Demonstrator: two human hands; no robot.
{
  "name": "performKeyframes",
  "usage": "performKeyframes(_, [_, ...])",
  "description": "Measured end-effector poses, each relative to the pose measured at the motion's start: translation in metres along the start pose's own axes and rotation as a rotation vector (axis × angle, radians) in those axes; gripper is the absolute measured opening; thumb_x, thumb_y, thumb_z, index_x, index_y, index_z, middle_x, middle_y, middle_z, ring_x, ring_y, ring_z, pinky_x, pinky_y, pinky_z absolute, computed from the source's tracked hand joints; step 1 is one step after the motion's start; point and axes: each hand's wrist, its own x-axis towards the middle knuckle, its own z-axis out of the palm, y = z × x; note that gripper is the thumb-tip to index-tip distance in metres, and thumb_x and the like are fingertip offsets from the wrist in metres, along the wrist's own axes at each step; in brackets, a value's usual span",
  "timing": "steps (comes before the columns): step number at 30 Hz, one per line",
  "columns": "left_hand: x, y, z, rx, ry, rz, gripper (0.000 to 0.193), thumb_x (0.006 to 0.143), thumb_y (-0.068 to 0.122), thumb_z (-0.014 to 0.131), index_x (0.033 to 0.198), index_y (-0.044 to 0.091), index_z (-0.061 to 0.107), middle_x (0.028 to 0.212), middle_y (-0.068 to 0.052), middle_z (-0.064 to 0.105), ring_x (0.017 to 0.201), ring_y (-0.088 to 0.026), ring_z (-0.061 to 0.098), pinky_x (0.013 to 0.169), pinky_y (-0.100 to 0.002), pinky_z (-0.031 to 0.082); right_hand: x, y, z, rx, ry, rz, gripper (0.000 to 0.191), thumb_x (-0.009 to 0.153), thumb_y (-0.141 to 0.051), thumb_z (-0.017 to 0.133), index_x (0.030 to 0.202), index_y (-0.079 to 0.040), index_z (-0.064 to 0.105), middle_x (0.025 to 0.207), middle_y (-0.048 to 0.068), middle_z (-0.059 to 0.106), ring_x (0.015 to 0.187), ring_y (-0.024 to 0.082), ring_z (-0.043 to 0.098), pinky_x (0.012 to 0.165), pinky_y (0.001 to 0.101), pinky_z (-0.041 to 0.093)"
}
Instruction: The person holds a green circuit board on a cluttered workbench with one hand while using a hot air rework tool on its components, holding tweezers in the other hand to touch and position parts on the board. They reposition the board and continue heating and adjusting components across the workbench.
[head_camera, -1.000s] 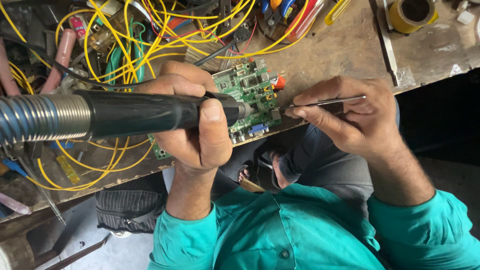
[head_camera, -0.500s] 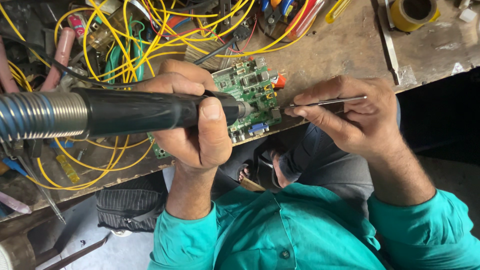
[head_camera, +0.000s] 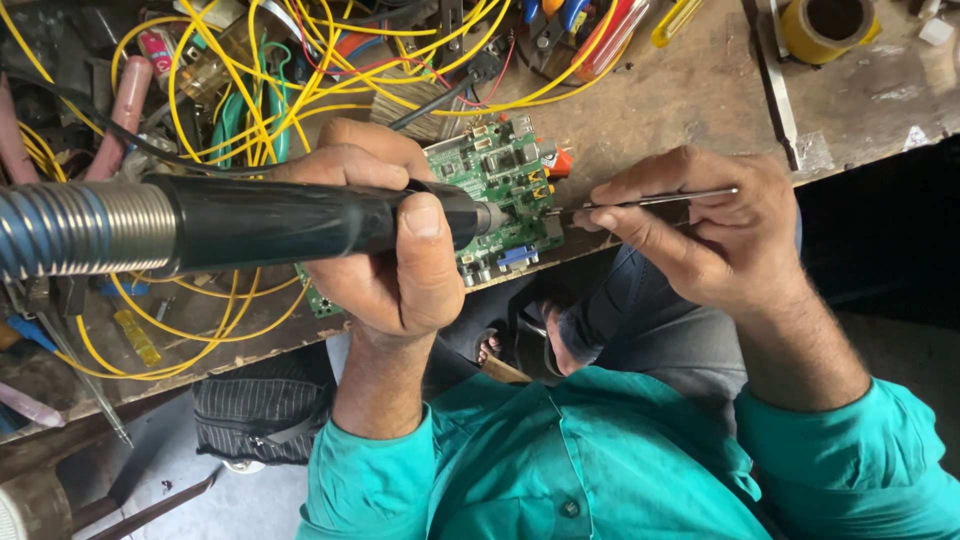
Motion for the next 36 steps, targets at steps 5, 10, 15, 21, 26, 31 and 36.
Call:
performKeyframes(5, [0.0003,0.0015,-0.001,0.01,-0.006,-0.005,0.027,0.104,0.013,0.061,0.123,0.006,0.043,0.105,-0.008,0.049,0.079,-0.022,0.062,0.067,-0.033,0.047,-0.0007,-0.0008,0.003,0.099,-0.004,0.042,0.013,0.098,0.001,0.072,0.108,0.007,0.068,0.101,0.015,0.077,0.1,0.02,0.078,0.087,0.0274,0.064])
performKeyframes(10, [0.0012,0.0019,-0.0016,0.021,-0.012,-0.004,0.027,0.105,0.014,0.06,0.123,0.006,0.042,0.103,-0.008,0.05,0.079,-0.022,0.062,0.067,-0.032,0.047,0.0008,-0.0013,0.0013,0.061,-0.026,0.003,0.013,0.099,0.001,0.072,0.109,0.007,0.068,0.102,0.015,0.077,0.101,0.021,0.078,0.088,0.0285,0.064])
performKeyframes(15, [0.0011,0.0013,-0.0013,0.023,-0.009,0.003,0.027,0.104,0.013,0.06,0.123,0.006,0.043,0.104,-0.009,0.05,0.079,-0.022,0.062,0.067,-0.032,0.048,0.0018,-0.0015,0.0006,0.049,-0.029,-0.004,0.011,0.098,0.002,0.073,0.108,0.006,0.068,0.101,0.015,0.077,0.101,0.021,0.079,0.087,0.0291,0.065])
performKeyframes(21, [0.0016,0.0006,-0.0016,0.022,-0.011,0.009,0.026,0.104,0.012,0.06,0.122,0.005,0.043,0.103,-0.009,0.049,0.078,-0.022,0.062,0.066,-0.033,0.048,0.0038,0.0008,0.001,0.041,-0.029,-0.06,0.011,0.098,0.002,0.073,0.107,0.006,0.067,0.1,0.016,0.077,0.101,0.023,0.079,0.087,0.0302,0.066])
performKeyframes(26, [0.0019,0.0014,-0.0014,0.021,-0.01,0.001,0.025,0.103,0.012,0.06,0.121,0.005,0.043,0.101,-0.009,0.05,0.077,-0.021,0.061,0.066,-0.032,0.047,0.003,0.0013,0.0008,0.029,-0.026,-0.052,0.011,0.098,0.0,0.074,0.106,0.006,0.067,0.099,0.016,0.077,0.101,0.023,0.079,0.087,0.0302,0.066])
performKeyframes(31, [0.0027,0.0021,-0.0013,0.012,-0.008,-0.017,0.024,0.103,0.012,0.059,0.119,0.003,0.043,0.098,-0.011,0.051,0.076,-0.021,0.06,0.065,-0.032,0.046,0.0027,0.0006,0.0006,0.051,-0.029,-0.042,0.011,0.099,0.0,0.073,0.107,0.005,0.067,0.1,0.016,0.077,0.102,0.022,0.079,0.087,0.0298,0.066])
performKeyframes(36, [0.0043,0.0039,-0.0002,0.005,-0.022,-0.026,0.024,0.104,0.012,0.059,0.119,0.003,0.043,0.097,-0.012,0.052,0.077,-0.02,0.059,0.066,-0.031,0.046,0.0034,-0.0001,-0.0002,0.037,-0.028,-0.059,0.011,0.099,0.0,0.073,0.107,0.005,0.067,0.1,0.015,0.077,0.102,0.022,0.079,0.087,0.0293,0.066])
